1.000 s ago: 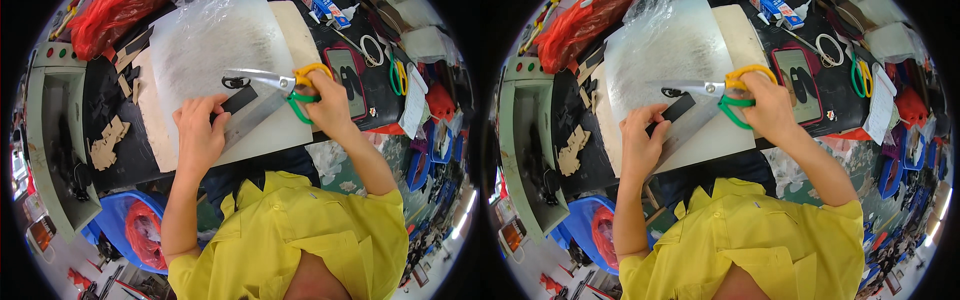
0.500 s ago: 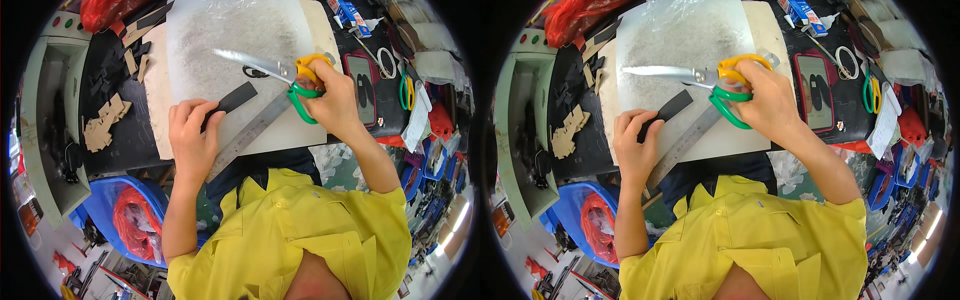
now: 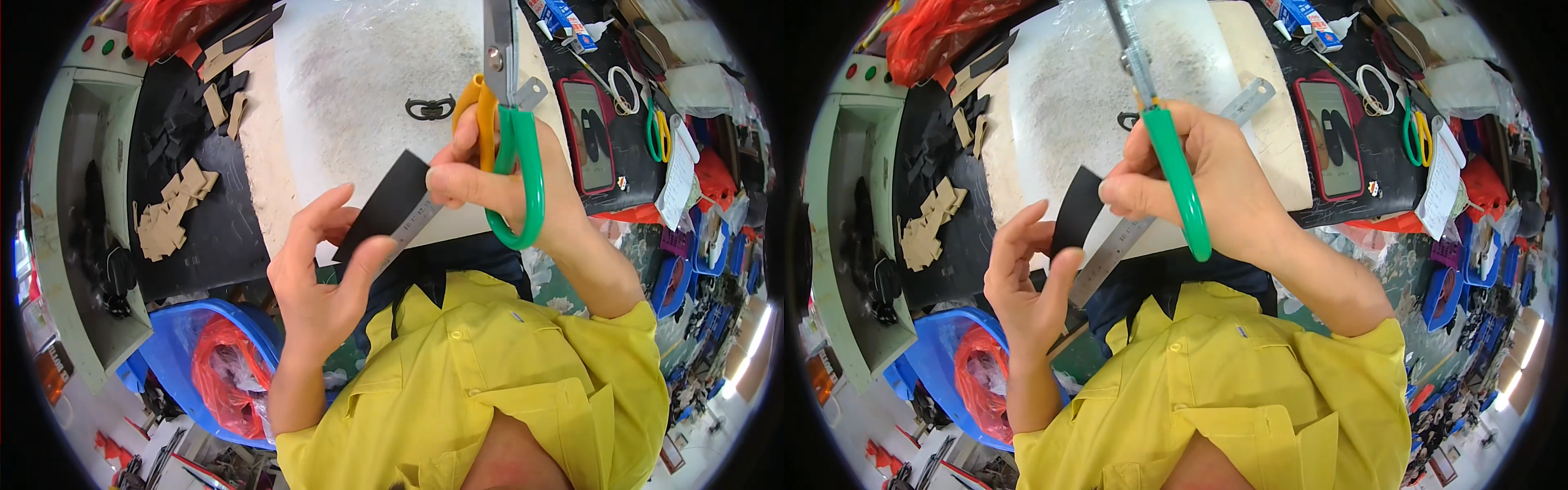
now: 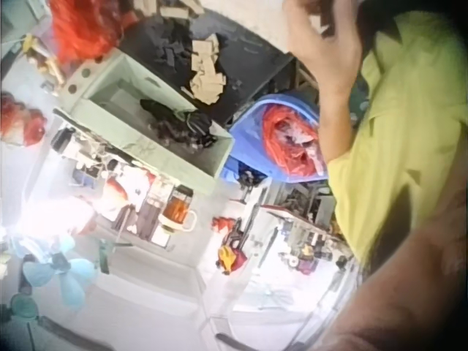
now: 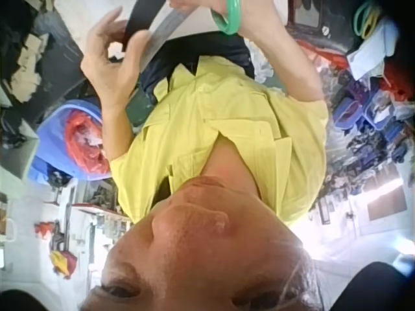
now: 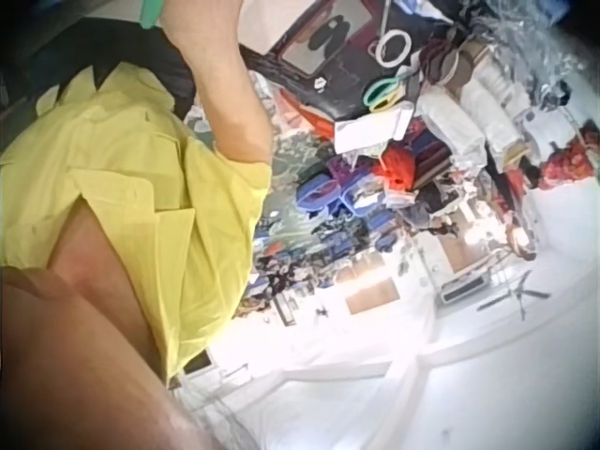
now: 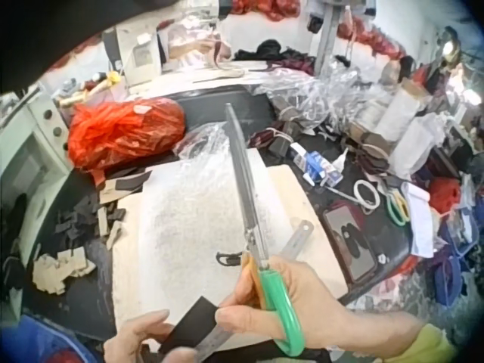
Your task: The person cuts a black leather strip with scissors, then uses a metal punch and hammer to create holes in the leather. They insert a metal buckle into the punched holes and secure it by hammering the prongs. The person repeats the punching and hammering process on additional leather pieces and attaches buckles to them.
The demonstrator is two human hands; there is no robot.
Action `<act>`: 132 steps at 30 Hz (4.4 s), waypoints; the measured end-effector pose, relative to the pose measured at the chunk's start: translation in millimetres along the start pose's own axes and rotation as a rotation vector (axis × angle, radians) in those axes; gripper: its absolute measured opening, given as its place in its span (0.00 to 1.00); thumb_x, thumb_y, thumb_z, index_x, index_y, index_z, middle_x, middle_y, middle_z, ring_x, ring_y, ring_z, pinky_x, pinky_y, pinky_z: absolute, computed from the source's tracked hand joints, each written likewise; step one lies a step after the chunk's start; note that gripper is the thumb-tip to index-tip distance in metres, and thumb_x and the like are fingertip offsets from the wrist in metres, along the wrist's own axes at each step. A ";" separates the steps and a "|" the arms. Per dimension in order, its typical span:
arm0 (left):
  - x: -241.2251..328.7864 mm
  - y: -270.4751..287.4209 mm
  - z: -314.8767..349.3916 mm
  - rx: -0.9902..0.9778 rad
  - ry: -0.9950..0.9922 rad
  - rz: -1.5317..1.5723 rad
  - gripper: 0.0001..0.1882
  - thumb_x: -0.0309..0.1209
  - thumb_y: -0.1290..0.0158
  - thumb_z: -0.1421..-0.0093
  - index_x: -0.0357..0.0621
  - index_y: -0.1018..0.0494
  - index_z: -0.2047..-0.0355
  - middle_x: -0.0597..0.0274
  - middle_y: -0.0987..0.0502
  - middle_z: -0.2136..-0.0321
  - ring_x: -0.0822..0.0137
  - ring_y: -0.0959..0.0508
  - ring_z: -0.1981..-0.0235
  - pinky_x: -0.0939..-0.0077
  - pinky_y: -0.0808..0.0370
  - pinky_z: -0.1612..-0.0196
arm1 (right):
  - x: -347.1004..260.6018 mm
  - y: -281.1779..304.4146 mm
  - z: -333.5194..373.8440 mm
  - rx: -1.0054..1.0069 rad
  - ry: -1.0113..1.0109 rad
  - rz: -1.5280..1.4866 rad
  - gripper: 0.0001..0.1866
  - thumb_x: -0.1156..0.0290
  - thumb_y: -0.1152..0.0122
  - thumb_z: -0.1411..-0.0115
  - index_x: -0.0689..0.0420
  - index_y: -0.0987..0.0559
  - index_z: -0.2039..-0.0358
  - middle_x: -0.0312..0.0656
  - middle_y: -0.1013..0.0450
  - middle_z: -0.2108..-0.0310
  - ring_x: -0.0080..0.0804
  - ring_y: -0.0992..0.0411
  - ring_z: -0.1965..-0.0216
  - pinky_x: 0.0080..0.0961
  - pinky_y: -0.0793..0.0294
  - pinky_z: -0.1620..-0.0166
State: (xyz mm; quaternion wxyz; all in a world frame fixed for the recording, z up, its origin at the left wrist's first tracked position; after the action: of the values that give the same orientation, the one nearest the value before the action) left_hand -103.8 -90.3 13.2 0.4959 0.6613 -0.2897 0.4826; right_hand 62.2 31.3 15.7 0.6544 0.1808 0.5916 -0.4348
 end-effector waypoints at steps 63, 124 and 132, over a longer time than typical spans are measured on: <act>-16.7 -1.8 91.9 -0.446 0.497 0.469 0.12 0.34 0.47 0.35 0.36 0.25 0.68 0.65 0.26 0.79 0.75 0.29 0.77 0.78 0.33 0.74 | 43.5 -33.5 75.0 -0.044 0.040 0.702 0.18 0.62 0.28 0.47 0.60 0.27 0.70 0.35 0.36 0.82 0.20 0.41 0.78 0.21 0.36 0.74; -73.7 -14.8 94.3 -0.299 0.671 0.482 0.13 0.33 0.45 0.37 0.32 0.23 0.67 0.65 0.22 0.82 0.81 0.30 0.88 0.84 0.36 0.84 | 60.1 -23.8 41.2 0.106 -0.080 0.766 0.15 0.79 0.28 0.50 0.58 0.31 0.74 0.28 0.33 0.75 0.13 0.34 0.72 0.12 0.33 0.67; -81.1 -13.9 94.3 -0.309 0.624 0.501 0.11 0.29 0.47 0.36 0.29 0.24 0.63 0.62 0.22 0.81 0.81 0.30 0.88 0.86 0.36 0.84 | 56.2 -29.1 34.3 0.116 -0.210 0.827 0.14 0.81 0.27 0.52 0.59 0.27 0.70 0.29 0.29 0.75 0.12 0.33 0.72 0.11 0.33 0.67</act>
State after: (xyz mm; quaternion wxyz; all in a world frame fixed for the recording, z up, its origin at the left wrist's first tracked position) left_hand -88.4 -181.6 -71.1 0.5204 0.3107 -0.3463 0.7160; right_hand 56.2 -30.7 -20.6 0.8190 0.3940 0.3740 -0.1844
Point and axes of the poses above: each hand's wrist, its own z-axis away from the middle knuckle, its own y-axis out of the back of the hand, x = y × z, the point moved 3 cm from there along -z, towards the middle knuckle
